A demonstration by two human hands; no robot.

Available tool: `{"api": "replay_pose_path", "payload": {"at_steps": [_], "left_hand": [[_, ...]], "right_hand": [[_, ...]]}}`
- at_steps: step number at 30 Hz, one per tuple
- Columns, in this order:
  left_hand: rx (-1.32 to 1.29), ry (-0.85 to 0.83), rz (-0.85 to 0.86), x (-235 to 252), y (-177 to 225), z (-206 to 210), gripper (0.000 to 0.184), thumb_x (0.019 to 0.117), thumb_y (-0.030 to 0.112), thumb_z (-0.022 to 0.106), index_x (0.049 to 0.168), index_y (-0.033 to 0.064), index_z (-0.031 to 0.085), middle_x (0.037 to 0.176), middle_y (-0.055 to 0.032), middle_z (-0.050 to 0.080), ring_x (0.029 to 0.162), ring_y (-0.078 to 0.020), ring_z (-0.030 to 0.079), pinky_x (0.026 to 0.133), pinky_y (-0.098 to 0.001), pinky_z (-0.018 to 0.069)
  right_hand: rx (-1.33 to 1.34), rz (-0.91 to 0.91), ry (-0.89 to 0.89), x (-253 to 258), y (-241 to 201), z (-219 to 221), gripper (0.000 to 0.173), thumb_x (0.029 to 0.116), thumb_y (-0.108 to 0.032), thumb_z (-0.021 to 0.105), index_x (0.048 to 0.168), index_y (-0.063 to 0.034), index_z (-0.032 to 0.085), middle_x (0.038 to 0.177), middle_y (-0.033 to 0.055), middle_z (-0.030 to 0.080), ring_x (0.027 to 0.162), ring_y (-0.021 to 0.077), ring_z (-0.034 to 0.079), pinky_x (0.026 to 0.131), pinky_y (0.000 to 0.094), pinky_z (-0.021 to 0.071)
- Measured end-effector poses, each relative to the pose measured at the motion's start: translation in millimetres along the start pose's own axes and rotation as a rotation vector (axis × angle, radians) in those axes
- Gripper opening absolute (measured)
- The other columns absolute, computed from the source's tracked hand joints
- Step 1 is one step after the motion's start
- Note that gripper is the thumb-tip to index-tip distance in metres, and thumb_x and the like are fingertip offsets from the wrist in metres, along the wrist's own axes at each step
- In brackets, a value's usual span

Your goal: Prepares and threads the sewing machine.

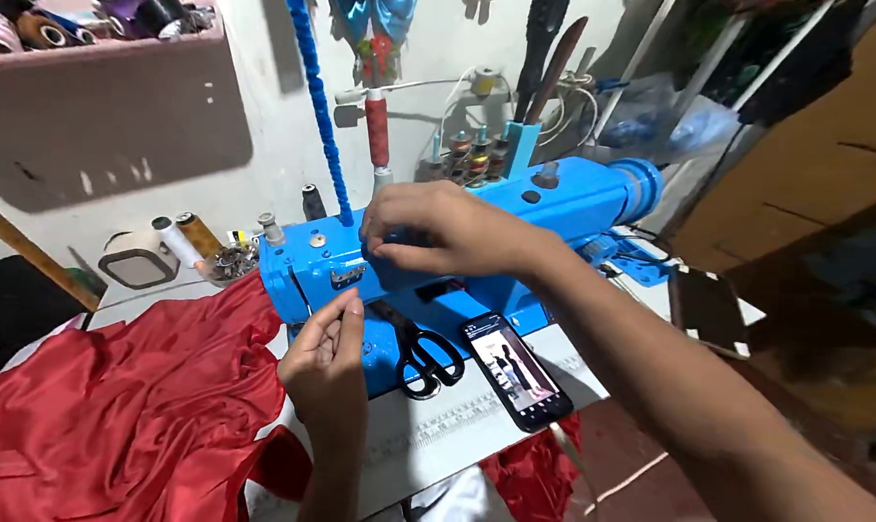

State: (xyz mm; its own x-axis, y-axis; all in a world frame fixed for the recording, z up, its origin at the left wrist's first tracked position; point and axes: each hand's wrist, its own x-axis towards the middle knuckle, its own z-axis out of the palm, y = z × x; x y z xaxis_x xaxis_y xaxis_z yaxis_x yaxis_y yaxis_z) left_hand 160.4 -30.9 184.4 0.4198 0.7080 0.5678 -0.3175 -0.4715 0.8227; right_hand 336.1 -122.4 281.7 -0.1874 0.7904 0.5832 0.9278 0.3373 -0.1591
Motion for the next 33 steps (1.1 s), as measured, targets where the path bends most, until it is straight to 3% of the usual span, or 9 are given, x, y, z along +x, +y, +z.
{"api": "replay_pose_path", "payload": {"at_steps": [5,11,18,24,33], "left_hand": [[-0.118,-0.07,-0.002,-16.3,11.0,-4.6,0.016,0.0957,0.005,0.062,0.107,-0.001,0.072,0.075,0.0114,0.07,0.058,0.007,0.057,0.052,-0.0118,0.0471],[0.006,-0.035,-0.104,-8.0,-0.5,1.0,0.018,0.0959,0.006,0.064,0.11,0.0001,0.073,0.075,0.0074,0.069,0.056,0.0056,0.056,0.05,-0.0119,0.0466],[-0.17,0.006,-0.119,1.6,-2.9,12.6,0.019,0.0951,0.005,0.067,0.114,0.0021,0.072,0.066,0.0075,0.064,0.048,0.0021,0.049,0.043,-0.0141,0.0388],[-0.226,0.056,-0.135,2.2,-3.7,22.5,0.014,0.0948,0.005,0.069,0.109,0.0036,0.072,0.064,0.0047,0.063,0.045,-0.0006,0.047,0.04,-0.0158,0.0369],[-0.299,0.046,-0.191,6.0,-3.2,26.0,0.008,0.1011,0.013,0.063,0.102,0.0097,0.07,0.061,0.0101,0.057,0.042,0.0022,0.042,0.039,-0.014,0.0369]], "right_hand": [[-0.156,-0.071,-0.102,10.2,-12.2,-8.1,0.013,0.0959,-0.004,0.06,0.1,-0.0003,0.072,0.092,0.0119,0.071,0.088,0.0228,0.07,0.079,0.0358,0.0561],[-0.211,-0.071,-0.226,21.6,-17.1,-17.0,0.012,0.096,-0.005,0.06,0.095,-0.0021,0.072,0.083,0.0103,0.069,0.081,0.0234,0.068,0.071,0.0379,0.0534],[-0.27,-0.036,-0.31,31.0,-23.7,-18.5,0.014,0.0972,-0.006,0.058,0.092,-0.0043,0.071,0.078,0.0095,0.065,0.074,0.0244,0.065,0.063,0.0403,0.0504],[-0.287,-0.034,-0.339,34.9,-23.5,-18.2,0.017,0.098,-0.007,0.057,0.09,-0.0053,0.073,0.08,0.0089,0.066,0.077,0.0236,0.065,0.064,0.0399,0.0496],[-0.263,-0.018,-0.371,38.7,-22.6,-20.1,0.017,0.0983,-0.012,0.061,0.096,-0.0077,0.077,0.087,0.0082,0.069,0.085,0.0236,0.066,0.073,0.0408,0.0494]]}}
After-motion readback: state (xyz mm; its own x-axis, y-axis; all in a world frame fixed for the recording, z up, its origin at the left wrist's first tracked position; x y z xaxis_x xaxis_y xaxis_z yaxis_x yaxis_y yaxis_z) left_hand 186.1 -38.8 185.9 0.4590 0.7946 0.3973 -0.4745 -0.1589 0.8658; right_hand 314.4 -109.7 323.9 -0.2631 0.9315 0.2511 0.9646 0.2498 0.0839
